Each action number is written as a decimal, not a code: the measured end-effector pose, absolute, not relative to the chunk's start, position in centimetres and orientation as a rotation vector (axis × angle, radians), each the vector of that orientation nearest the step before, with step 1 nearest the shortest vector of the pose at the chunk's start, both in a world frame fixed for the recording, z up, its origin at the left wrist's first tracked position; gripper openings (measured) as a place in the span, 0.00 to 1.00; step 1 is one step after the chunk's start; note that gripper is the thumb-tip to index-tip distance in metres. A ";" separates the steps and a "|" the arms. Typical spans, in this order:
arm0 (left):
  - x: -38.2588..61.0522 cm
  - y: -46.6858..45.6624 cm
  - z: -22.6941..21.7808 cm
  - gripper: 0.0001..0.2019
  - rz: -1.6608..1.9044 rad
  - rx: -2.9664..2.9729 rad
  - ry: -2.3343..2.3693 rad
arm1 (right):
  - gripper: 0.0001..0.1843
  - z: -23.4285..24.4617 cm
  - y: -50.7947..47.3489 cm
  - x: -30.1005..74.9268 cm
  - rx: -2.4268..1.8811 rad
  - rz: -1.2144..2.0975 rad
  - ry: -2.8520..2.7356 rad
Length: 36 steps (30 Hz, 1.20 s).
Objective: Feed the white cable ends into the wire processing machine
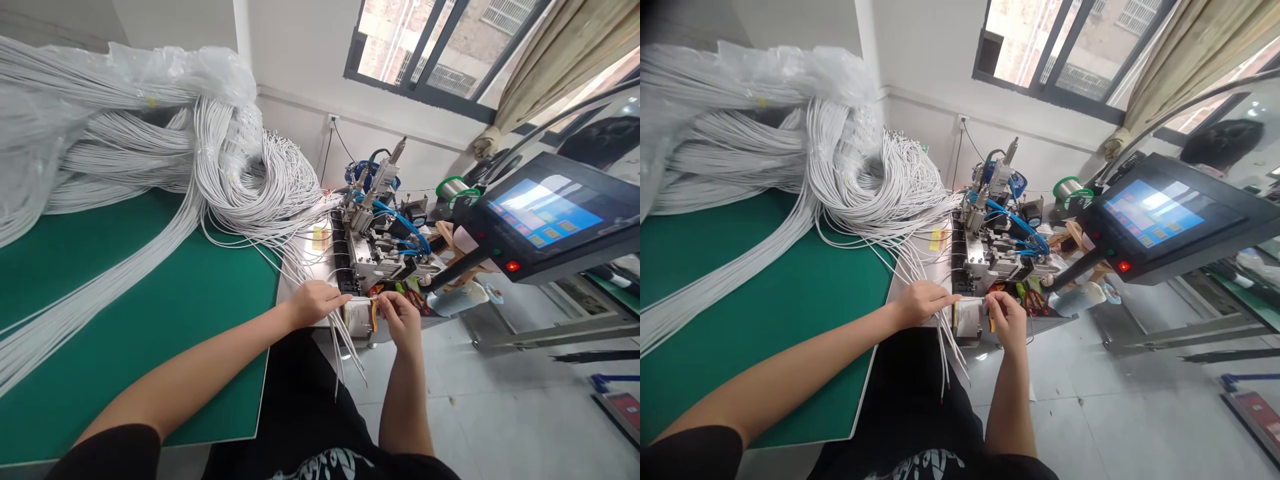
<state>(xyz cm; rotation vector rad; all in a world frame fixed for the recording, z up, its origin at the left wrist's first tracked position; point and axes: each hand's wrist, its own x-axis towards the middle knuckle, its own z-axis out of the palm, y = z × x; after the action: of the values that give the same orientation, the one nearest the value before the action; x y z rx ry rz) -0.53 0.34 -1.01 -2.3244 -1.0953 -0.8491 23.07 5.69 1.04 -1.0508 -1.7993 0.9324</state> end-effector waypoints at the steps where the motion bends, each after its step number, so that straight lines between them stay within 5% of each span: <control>1: -0.5 0.4 -1.1 0.15 -0.847 -2.335 -1.104 | 0.16 0.8 5.8 22.4 -1.024 0.936 -1.761; 14: -0.1 0.7 -0.8 0.17 -0.752 -2.244 -1.365 | 0.15 -0.9 9.1 21.5 -1.138 0.805 -1.984; 30: 0.1 0.7 -0.9 0.23 -0.651 -2.261 -1.552 | 0.15 -4.1 10.8 20.7 -1.013 1.131 -1.766; 36: 0.1 0.8 -0.8 0.23 -0.636 -2.270 -1.598 | 0.14 -4.5 11.0 20.0 -1.084 1.516 -1.448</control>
<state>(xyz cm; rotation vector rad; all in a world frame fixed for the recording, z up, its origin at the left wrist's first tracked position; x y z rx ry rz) 0.11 0.80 -0.78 -2.2699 -1.5979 -0.6362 19.96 11.00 -4.50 -1.0840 -1.4478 1.5159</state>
